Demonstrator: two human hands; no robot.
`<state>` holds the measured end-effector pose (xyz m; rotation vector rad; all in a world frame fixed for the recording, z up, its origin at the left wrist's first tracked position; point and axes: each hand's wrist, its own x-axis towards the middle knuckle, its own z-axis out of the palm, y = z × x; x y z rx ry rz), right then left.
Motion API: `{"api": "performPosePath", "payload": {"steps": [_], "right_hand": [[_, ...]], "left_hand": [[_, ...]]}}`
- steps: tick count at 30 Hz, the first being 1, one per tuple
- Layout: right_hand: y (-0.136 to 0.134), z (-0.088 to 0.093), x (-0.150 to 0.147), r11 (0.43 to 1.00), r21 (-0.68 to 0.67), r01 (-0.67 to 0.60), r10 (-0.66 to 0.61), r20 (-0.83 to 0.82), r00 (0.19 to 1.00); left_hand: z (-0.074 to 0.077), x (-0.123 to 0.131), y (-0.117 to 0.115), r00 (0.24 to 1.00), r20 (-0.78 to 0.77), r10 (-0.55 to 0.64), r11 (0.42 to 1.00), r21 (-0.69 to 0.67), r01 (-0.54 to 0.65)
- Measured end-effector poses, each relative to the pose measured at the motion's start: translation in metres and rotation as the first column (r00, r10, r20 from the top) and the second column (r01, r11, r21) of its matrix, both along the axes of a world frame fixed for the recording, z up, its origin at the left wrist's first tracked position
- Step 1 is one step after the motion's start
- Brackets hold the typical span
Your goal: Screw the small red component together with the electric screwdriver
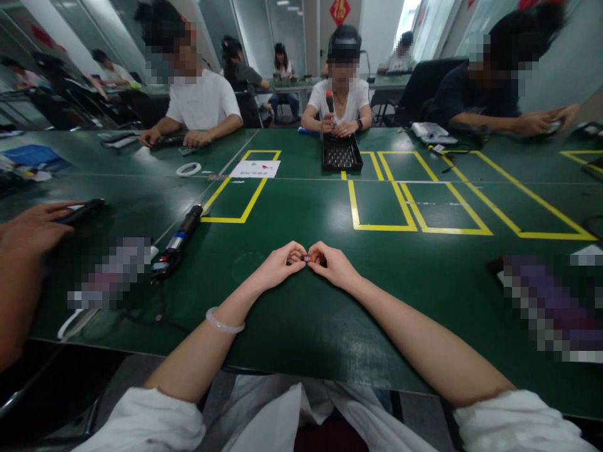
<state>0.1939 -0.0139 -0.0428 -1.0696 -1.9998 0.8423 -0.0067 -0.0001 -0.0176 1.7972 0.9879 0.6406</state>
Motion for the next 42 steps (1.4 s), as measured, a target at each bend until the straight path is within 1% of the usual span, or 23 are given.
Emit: {"api": "performPosePath", "payload": {"steps": [10,15,18,21,24,29,37,42], "right_hand": [[0.001,-0.002,0.000,1.000,-0.002,-0.024,0.023,-0.027,0.999],[0.001,0.000,0.001,0.997,0.080,0.019,-0.020,0.013,1.000],[0.000,0.001,0.000,0.994,0.105,0.012,-0.012,-0.001,1.000],[0.000,0.001,0.000,0.997,0.082,-0.006,0.009,-0.032,0.999],[0.002,0.000,0.000,0.999,0.043,0.003,0.001,-0.079,0.997],[0.003,-0.001,0.002,1.000,-0.027,0.005,-0.009,-0.139,0.990],[0.003,-0.001,0.002,0.997,-0.065,-0.033,0.022,-0.169,0.985],[0.005,-0.002,0.002,0.995,-0.092,-0.024,0.004,-0.202,0.979]], "left_hand": [[0.004,0.001,-0.003,0.999,-0.044,-0.001,1.000,0.021,0.002],[0.003,0.000,-0.002,0.999,-0.052,-0.002,0.999,0.037,0.004],[0.003,0.000,-0.001,0.998,-0.057,-0.002,0.999,0.043,0.004],[0.005,0.000,-0.002,0.997,-0.074,0.002,0.999,0.050,0.002],[0.006,0.000,-0.003,0.997,-0.071,0.007,0.998,0.057,-0.003],[0.008,0.002,-0.006,0.996,-0.094,0.007,0.993,0.117,0.004],[0.011,0.004,-0.008,0.986,-0.159,0.048,0.991,0.128,-0.027],[0.009,0.004,-0.007,0.991,-0.129,0.033,0.993,0.120,-0.018]]}}
